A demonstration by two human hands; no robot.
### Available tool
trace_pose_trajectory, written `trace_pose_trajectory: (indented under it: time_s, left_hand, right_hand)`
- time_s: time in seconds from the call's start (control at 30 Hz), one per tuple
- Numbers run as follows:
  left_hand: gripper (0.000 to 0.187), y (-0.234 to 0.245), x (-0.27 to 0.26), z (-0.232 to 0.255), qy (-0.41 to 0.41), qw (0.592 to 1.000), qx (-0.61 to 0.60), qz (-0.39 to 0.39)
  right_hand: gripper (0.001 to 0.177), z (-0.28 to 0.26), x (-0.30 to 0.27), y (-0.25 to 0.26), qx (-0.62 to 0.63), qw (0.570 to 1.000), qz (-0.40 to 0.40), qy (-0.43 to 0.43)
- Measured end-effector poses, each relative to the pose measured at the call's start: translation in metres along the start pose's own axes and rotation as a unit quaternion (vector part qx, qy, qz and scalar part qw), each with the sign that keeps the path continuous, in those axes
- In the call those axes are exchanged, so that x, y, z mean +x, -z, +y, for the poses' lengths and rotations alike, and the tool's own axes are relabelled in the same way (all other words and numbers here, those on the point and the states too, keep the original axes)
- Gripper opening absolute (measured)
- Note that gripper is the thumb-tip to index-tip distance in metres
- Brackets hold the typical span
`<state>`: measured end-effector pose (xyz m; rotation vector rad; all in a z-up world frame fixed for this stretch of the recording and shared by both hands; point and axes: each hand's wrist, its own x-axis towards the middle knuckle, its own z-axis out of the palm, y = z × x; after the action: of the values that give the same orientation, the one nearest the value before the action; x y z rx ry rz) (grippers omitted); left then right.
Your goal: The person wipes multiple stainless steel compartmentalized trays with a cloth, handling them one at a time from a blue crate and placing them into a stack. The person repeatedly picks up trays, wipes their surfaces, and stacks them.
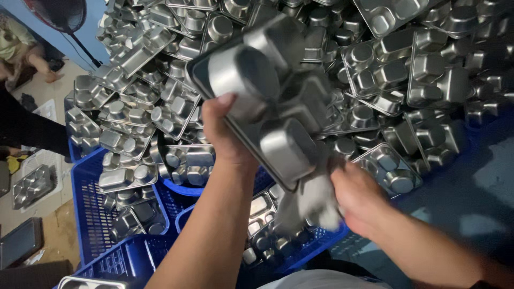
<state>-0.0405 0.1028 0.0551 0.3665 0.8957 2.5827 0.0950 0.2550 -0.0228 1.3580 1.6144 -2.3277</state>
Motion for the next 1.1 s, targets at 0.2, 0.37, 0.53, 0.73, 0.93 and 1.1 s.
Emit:
trace_pose_trajectory:
  time_s: [0.2,0.37,0.53,0.73,0.93,1.1]
  left_hand:
    - [0.098,-0.037,-0.021,0.001,-0.135,0.848,0.459,-0.229]
    - [0.11,-0.048,-0.032,-0.013,-0.114,0.605,0.691,-0.38]
    - [0.107,-0.02,-0.048,-0.014,-0.162,0.53,0.735,-0.39]
    - [0.113,0.034,-0.056,-0.012,-0.033,0.884,0.451,0.118]
    - [0.06,0.046,-0.062,-0.028,0.122,0.977,-0.118,0.127]
    - [0.054,0.058,-0.062,-0.007,0.132,0.989,-0.04,0.056]
  right_hand:
    - [0.05,-0.087,-0.021,0.032,0.163,0.974,-0.154,0.005]
    - [0.051,-0.092,-0.026,0.045,0.025,0.984,-0.157,0.076]
    - [0.04,-0.044,-0.012,0.054,0.062,0.994,-0.057,0.069]
    - [0.031,-0.032,-0.028,0.057,0.075,0.992,0.053,0.086]
    - [0.044,-0.003,-0.029,0.044,-0.197,0.973,0.019,0.115]
    - [0.074,-0.042,-0.036,0.03,-0.361,0.903,0.108,0.207]
